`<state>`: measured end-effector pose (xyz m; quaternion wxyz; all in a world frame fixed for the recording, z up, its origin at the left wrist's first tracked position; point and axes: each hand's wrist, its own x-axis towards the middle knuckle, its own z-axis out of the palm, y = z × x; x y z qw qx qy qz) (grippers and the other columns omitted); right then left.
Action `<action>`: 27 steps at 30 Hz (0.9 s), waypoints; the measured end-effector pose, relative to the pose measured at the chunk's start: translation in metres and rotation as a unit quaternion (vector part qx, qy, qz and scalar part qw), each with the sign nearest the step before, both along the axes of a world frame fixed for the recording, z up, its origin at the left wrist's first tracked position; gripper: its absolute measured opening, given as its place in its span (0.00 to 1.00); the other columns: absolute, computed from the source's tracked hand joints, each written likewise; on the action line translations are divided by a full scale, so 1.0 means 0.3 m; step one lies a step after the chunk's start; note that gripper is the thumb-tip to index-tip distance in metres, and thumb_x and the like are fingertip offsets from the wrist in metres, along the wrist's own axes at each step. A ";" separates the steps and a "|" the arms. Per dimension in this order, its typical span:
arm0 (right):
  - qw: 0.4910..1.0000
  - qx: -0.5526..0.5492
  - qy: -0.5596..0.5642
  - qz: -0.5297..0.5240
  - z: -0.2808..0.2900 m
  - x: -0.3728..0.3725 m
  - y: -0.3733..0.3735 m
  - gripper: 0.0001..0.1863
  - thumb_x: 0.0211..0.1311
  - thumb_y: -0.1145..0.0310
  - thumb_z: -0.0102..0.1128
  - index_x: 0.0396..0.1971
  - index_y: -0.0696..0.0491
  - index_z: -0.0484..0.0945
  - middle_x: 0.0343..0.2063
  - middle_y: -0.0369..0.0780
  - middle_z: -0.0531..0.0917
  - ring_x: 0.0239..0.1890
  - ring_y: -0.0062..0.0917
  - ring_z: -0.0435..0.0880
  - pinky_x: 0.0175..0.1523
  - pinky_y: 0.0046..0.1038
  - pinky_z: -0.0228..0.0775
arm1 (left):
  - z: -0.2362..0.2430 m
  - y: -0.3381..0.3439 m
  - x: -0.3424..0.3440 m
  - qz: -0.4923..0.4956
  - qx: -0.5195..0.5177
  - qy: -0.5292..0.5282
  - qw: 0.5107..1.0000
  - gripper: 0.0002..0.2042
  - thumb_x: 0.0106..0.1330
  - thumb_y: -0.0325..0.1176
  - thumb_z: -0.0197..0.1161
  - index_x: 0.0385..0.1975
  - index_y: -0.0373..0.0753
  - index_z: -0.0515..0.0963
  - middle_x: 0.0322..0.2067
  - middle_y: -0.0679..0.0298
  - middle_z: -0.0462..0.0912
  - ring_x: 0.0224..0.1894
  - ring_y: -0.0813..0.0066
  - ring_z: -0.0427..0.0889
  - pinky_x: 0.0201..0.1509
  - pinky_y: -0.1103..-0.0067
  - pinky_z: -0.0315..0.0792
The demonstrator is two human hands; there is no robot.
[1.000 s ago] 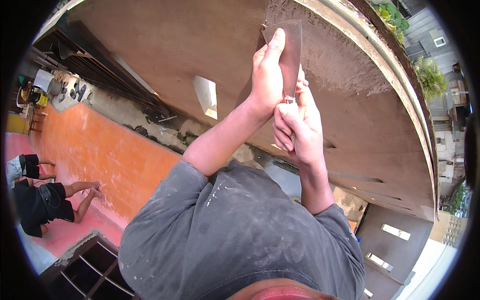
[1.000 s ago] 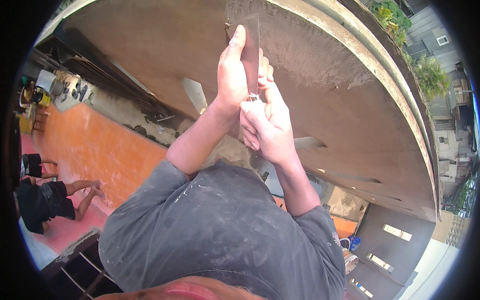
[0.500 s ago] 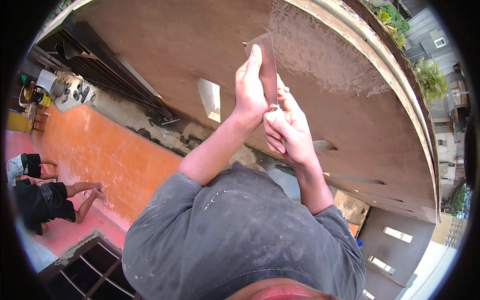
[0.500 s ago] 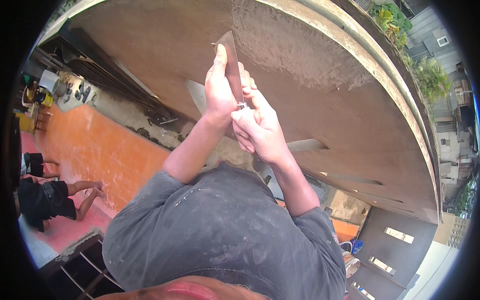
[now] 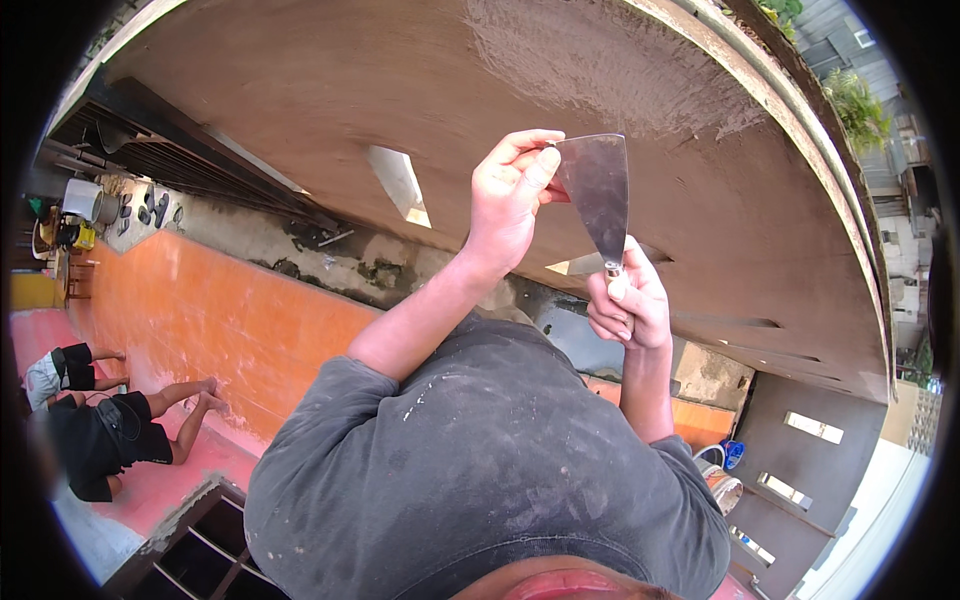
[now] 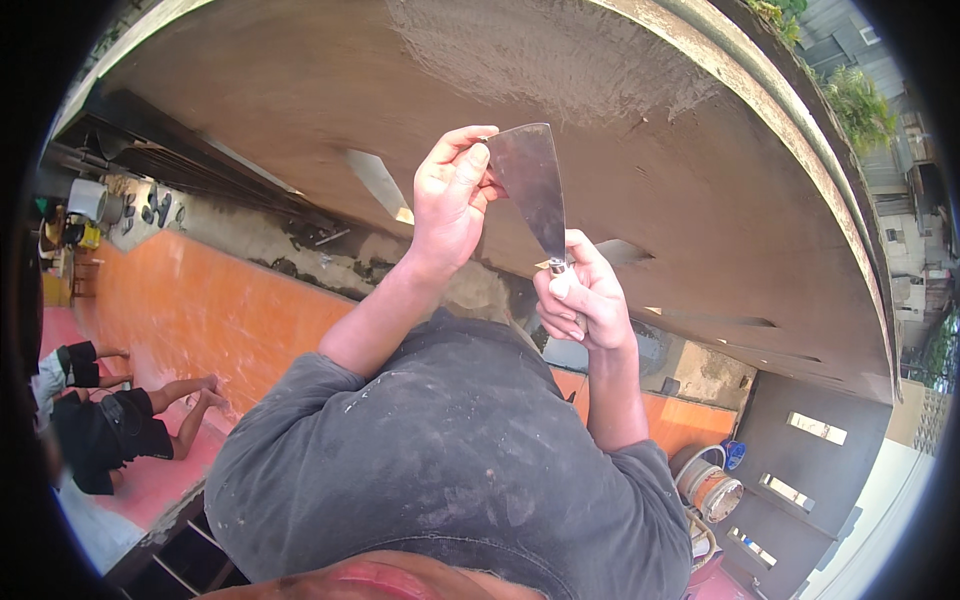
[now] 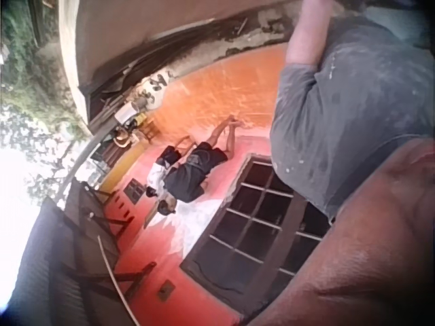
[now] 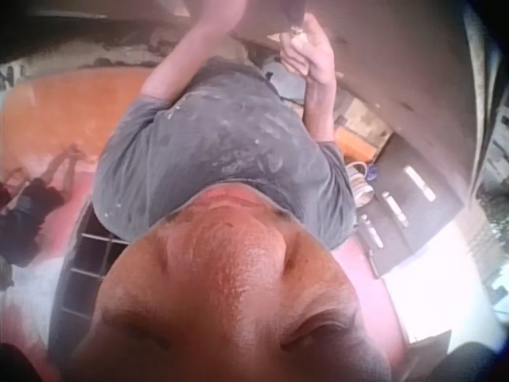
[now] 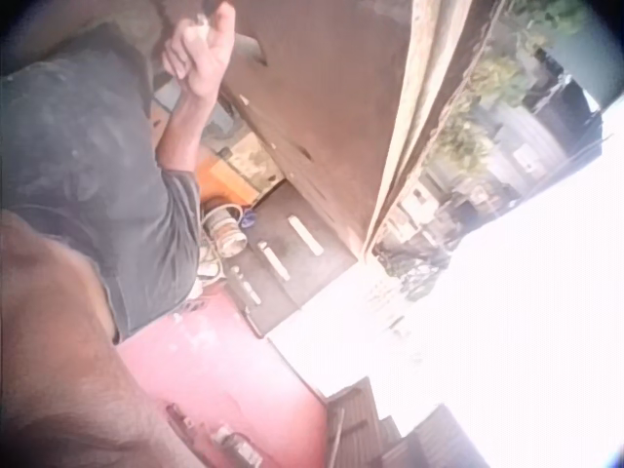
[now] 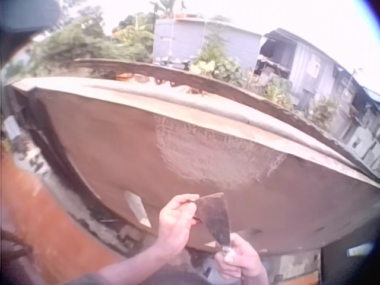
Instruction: The person uses a metal trowel to smooth a wet plaster or cement surface on a curved ceiling. The person repeatedly scrapes and levels the material across the overhead surface.
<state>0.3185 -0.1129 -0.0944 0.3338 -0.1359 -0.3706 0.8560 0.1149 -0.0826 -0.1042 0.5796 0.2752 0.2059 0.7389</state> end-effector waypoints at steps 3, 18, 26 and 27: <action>1.000 0.003 0.003 -0.005 -0.023 0.045 -0.021 0.25 0.73 0.73 0.53 0.67 0.50 0.61 0.16 0.33 0.65 0.08 0.12 0.59 0.13 0.18 0.52 | -0.021 0.014 0.005 0.032 -0.015 0.045 0.998 0.07 0.76 0.28 0.57 0.47 0.32 0.77 0.38 0.58 0.85 0.37 0.74 0.86 0.42 0.74 0.83; 0.997 0.000 -0.059 -0.056 0.026 0.027 0.027 0.24 0.74 0.66 0.53 0.65 0.51 0.60 0.15 0.32 0.63 0.07 0.12 0.54 0.12 0.17 0.50 | -0.039 0.044 0.099 -0.193 -0.014 -0.053 0.980 0.17 0.82 0.40 0.45 0.58 0.32 0.70 0.46 0.51 0.83 0.49 0.62 0.84 0.58 0.66 0.79; 0.997 -0.032 -0.044 -0.050 0.038 0.032 0.062 0.23 0.74 0.68 0.53 0.64 0.52 0.62 0.15 0.32 0.63 0.07 0.12 0.56 0.12 0.18 0.49 | 0.016 0.112 0.123 -0.067 -0.036 -0.053 0.996 0.15 0.82 0.39 0.46 0.51 0.34 0.72 0.42 0.57 0.84 0.43 0.67 0.85 0.48 0.67 0.82; 0.997 -0.036 -0.040 -0.046 0.039 0.039 0.063 0.23 0.74 0.68 0.53 0.64 0.52 0.62 0.15 0.32 0.63 0.07 0.12 0.57 0.12 0.18 0.49 | 0.013 0.111 0.116 -0.060 -0.052 -0.051 0.996 0.15 0.82 0.40 0.46 0.51 0.34 0.72 0.41 0.58 0.84 0.42 0.68 0.86 0.46 0.67 0.83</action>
